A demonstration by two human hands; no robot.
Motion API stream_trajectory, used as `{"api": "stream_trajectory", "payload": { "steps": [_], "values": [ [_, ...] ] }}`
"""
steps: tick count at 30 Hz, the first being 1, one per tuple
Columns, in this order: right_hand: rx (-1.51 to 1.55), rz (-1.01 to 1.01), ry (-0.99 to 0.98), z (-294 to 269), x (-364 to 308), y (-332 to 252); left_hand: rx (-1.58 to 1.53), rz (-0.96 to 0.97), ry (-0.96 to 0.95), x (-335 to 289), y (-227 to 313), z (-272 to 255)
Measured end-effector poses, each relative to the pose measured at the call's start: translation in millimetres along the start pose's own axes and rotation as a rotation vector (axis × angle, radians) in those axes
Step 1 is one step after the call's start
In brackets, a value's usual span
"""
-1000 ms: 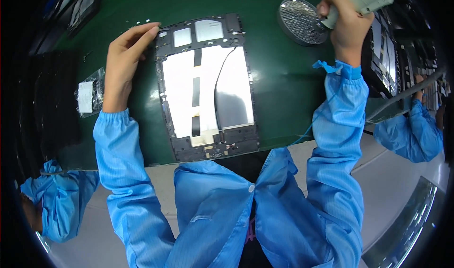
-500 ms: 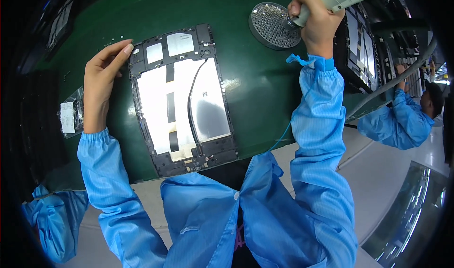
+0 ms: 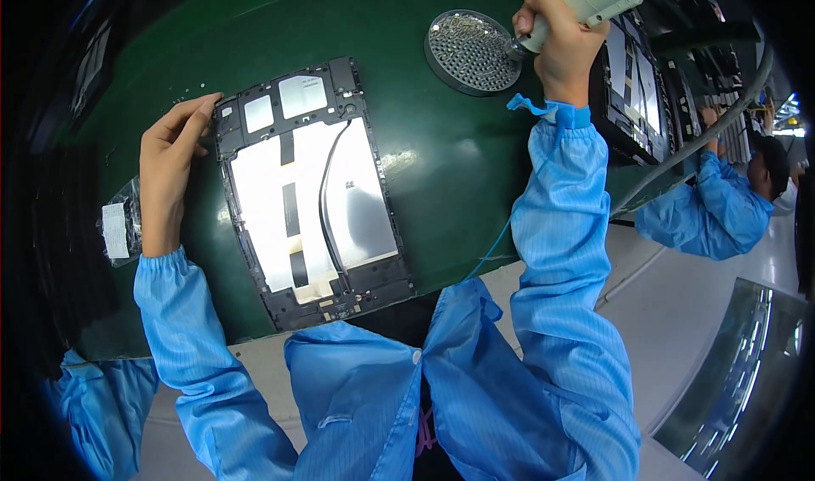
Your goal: The person assembles electronic tablet components by securing a circuit board and a tablet screen into a tablet frame with screws, using an electric screwdriver.
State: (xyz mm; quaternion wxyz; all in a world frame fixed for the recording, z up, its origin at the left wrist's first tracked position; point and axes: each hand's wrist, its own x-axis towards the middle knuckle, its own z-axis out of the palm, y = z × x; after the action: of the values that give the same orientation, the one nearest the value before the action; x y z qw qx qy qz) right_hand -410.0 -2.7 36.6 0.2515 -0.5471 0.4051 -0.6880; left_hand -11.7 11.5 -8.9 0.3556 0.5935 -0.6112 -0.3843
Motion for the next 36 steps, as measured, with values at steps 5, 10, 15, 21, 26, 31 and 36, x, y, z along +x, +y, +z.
{"api": "stream_trajectory", "payload": {
  "steps": [5,10,15,21,26,31,36],
  "values": [
    [-0.028,-0.056,-0.020,-11.1,5.9,13.6,0.024,-0.024,0.017,-1.3,5.0,2.3],
    [-0.014,-0.080,0.012,-15.4,7.4,21.8,-0.034,-0.025,0.025,0.9,-1.4,-0.1],
    [-0.020,-0.105,0.014,-9.0,4.7,16.8,-0.043,-0.041,0.017,0.7,-1.5,0.1],
    [0.004,0.062,0.054,-0.1,-0.7,6.6,-0.033,-0.033,0.021,-0.4,-1.9,0.3],
    [-0.010,0.059,0.065,0.7,-0.2,3.4,-0.045,-0.022,0.023,0.6,-4.7,0.0],
    [0.011,0.054,0.055,0.9,-0.5,10.8,-0.026,-0.025,0.028,-0.2,-6.2,-0.7],
    [-0.004,0.062,0.053,-0.4,-0.1,9.1,-0.057,-0.007,0.009,-1.2,-5.1,-0.5]
  ]
}}
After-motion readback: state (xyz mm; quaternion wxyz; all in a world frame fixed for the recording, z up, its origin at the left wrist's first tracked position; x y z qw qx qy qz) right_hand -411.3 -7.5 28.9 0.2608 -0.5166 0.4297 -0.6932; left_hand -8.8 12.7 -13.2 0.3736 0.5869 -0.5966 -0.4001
